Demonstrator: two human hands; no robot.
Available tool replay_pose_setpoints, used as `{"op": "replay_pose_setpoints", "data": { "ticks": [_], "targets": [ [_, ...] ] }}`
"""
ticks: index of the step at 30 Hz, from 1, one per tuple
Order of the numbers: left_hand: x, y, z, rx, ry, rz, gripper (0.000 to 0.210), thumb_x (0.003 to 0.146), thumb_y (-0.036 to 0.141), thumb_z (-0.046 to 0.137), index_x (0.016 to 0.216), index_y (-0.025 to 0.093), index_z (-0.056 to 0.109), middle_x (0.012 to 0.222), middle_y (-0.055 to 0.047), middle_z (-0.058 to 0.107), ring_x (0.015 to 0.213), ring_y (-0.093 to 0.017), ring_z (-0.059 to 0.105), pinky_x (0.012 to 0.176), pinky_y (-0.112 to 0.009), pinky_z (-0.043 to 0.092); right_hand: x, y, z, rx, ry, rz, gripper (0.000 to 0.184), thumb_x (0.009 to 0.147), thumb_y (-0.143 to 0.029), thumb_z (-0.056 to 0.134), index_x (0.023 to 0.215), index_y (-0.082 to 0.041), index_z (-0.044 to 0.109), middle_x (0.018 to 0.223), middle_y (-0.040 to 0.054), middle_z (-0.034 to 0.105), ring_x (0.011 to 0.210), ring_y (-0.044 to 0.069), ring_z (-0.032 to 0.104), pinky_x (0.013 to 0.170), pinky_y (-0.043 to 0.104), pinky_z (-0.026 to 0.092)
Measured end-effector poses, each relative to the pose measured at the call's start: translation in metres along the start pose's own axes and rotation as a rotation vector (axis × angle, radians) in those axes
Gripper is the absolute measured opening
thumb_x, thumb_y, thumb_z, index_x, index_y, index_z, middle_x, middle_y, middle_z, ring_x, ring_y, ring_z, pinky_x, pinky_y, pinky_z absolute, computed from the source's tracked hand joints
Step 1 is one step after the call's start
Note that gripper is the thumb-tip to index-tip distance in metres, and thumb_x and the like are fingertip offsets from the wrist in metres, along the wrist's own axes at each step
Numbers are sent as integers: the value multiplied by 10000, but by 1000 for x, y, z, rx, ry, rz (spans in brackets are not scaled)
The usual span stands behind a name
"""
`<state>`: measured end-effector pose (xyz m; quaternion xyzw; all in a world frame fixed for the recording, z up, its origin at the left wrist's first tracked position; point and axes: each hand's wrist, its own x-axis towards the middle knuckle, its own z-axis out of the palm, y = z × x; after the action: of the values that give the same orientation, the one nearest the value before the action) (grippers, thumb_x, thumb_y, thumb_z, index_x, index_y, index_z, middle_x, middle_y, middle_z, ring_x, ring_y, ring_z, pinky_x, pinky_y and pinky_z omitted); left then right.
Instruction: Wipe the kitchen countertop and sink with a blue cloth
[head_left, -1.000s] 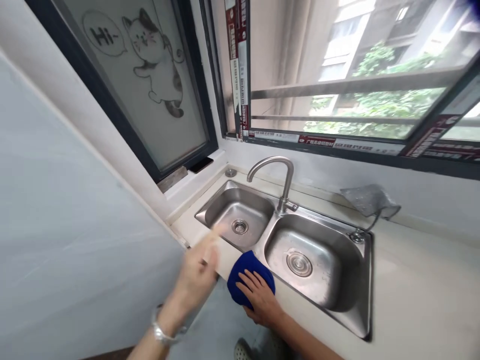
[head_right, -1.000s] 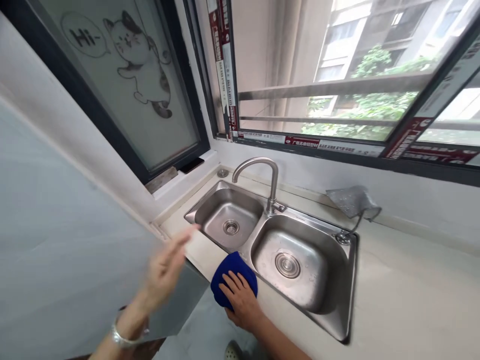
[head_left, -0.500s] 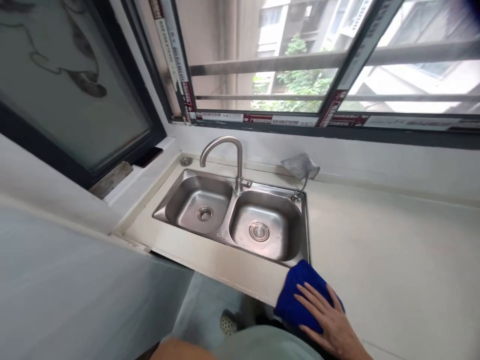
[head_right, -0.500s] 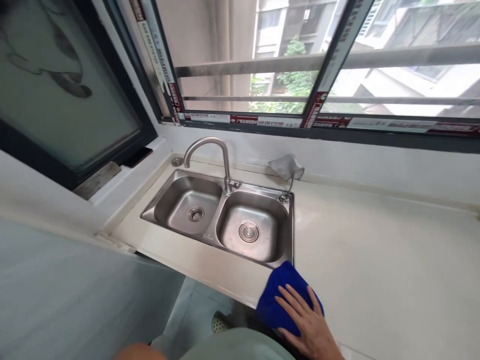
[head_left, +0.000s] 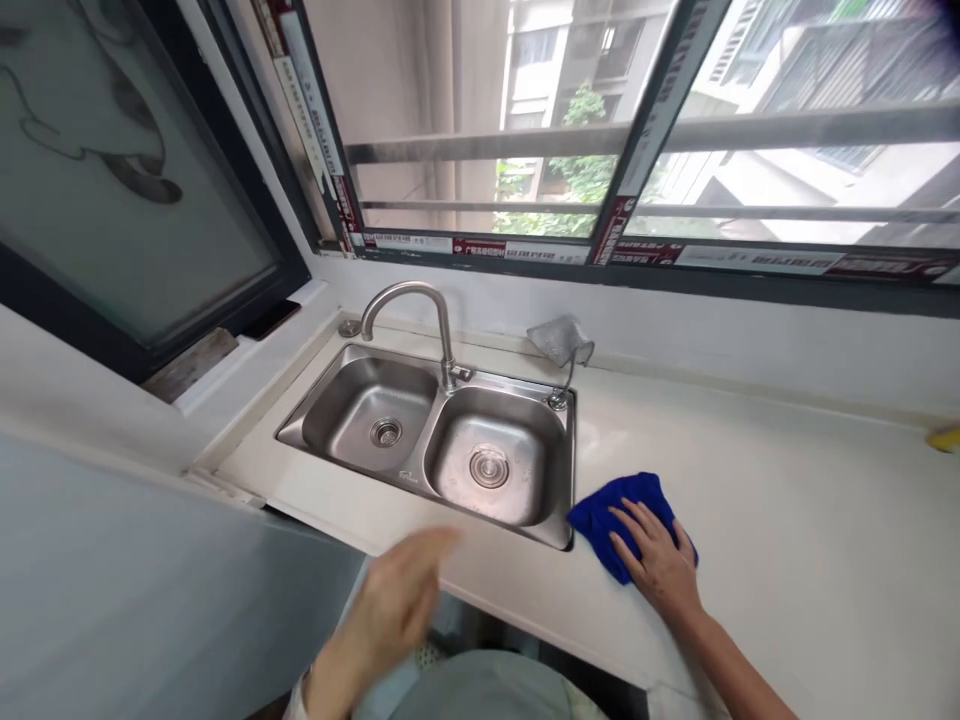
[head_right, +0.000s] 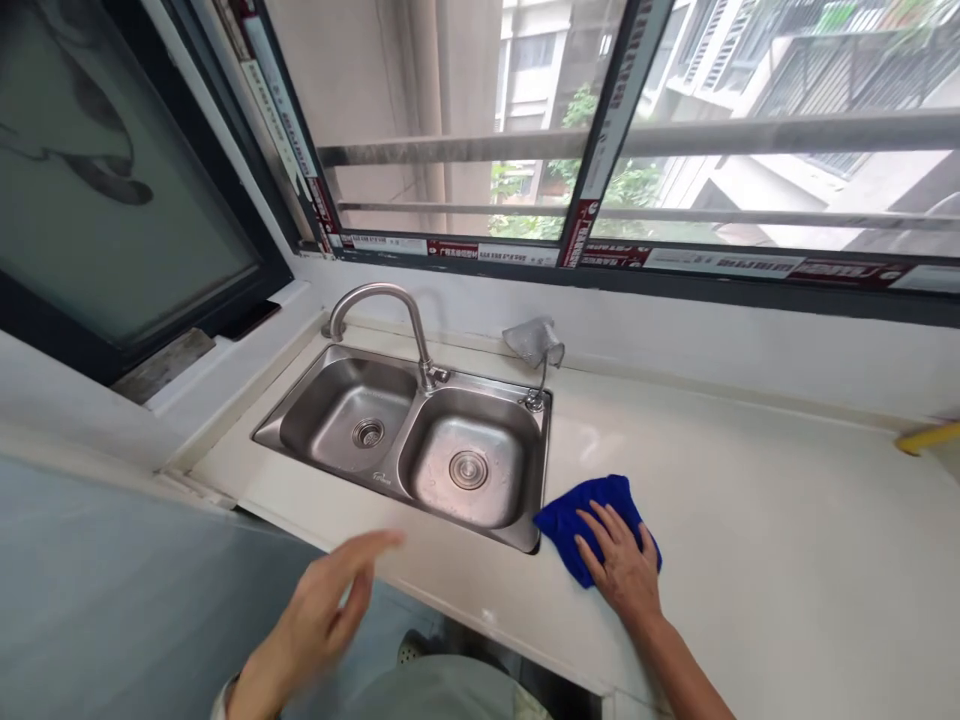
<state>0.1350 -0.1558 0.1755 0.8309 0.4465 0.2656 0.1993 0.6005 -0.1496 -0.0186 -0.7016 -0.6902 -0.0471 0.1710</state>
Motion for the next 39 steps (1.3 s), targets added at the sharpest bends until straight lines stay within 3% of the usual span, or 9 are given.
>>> {"op": "replay_pose_setpoints", "data": {
  "ticks": [3, 6, 10, 14, 21, 25, 28, 33, 39],
  "targets": [
    [19, -46, 31, 141, 28, -150, 421, 1014, 294, 355, 1371, 229, 567, 1118, -87, 730, 1025, -180, 690, 963, -348, 585, 52, 21, 8, -43, 62, 181, 512, 984, -477, 286, 1326, -257, 598, 1477, 53, 542, 1392, 241, 424, 1193, 537, 182],
    [14, -88, 62, 173, -38, -359, 396, 1003, 347, 344, 1236, 231, 642, 1130, -80, 730, 1067, -201, 679, 1006, -375, 555, 95, 31, 13, -61, 111, 409, 486, 980, -429, 318, 1332, -238, 593, 1484, 79, 531, 1388, 260, 415, 1173, 578, 192],
    [3, -108, 80, 212, -67, -557, 425, 999, 365, 263, 1025, 204, 656, 1064, -93, 733, 1029, -230, 681, 982, -409, 536, 119, 17, 21, -51, 140, 601, 505, 984, -411, 313, 1353, -201, 586, 1490, 133, 515, 1389, 322, 402, 1130, 651, 207],
    [12, -106, 80, 246, -81, -618, 400, 1004, 359, 257, 956, 222, 629, 1003, -69, 724, 993, -211, 666, 934, -350, 490, 99, -13, 26, -47, 138, 487, 502, 988, -419, 324, 1364, -218, 589, 1500, 105, 515, 1405, 305, 385, 1162, 616, 177],
    [28, -108, 88, 294, -27, -875, 398, 1019, 358, 276, 1034, 240, 656, 896, -62, 736, 817, -217, 654, 653, -302, 340, 10, -63, 15, -52, 107, 114, 517, 1010, -453, 293, 1366, -226, 590, 1489, 90, 530, 1398, 292, 413, 1176, 585, 187],
    [27, -105, 93, 276, 4, -918, 373, 1025, 347, 306, 1047, 243, 663, 936, -59, 746, 838, -199, 650, 641, -298, 281, -42, -69, 7, -42, 69, -21, 504, 995, -480, 332, 1391, -266, 559, 1501, 71, 519, 1393, 300, 440, 1165, 587, 229],
    [26, -101, 95, 257, 30, -918, 365, 1030, 345, 310, 1029, 237, 659, 954, -51, 747, 864, -184, 648, 656, -292, 281, -62, -62, 3, -37, 68, -129, 509, 963, -453, 406, 1444, -310, 491, 1504, 76, 514, 1369, 326, 476, 1138, 604, 266],
    [23, -100, 98, 234, 51, -930, 372, 1036, 361, 305, 996, 234, 653, 951, -49, 746, 865, -185, 646, 667, -292, 290, -47, -49, 4, -17, 67, -154, 573, 932, -428, 440, 1502, -387, 391, 1501, 84, 514, 1337, 349, 512, 1097, 634, 307],
    [25, -102, 99, 236, 36, -938, 356, 1035, 331, 313, 1027, 227, 653, 1011, -52, 750, 902, -185, 653, 711, -284, 324, 12, -31, 17, -67, 43, -44, 482, 965, -444, 360, 1381, -314, 568, 1501, 93, 514, 1369, 319, 478, 1126, 604, 292]
  ]
}}
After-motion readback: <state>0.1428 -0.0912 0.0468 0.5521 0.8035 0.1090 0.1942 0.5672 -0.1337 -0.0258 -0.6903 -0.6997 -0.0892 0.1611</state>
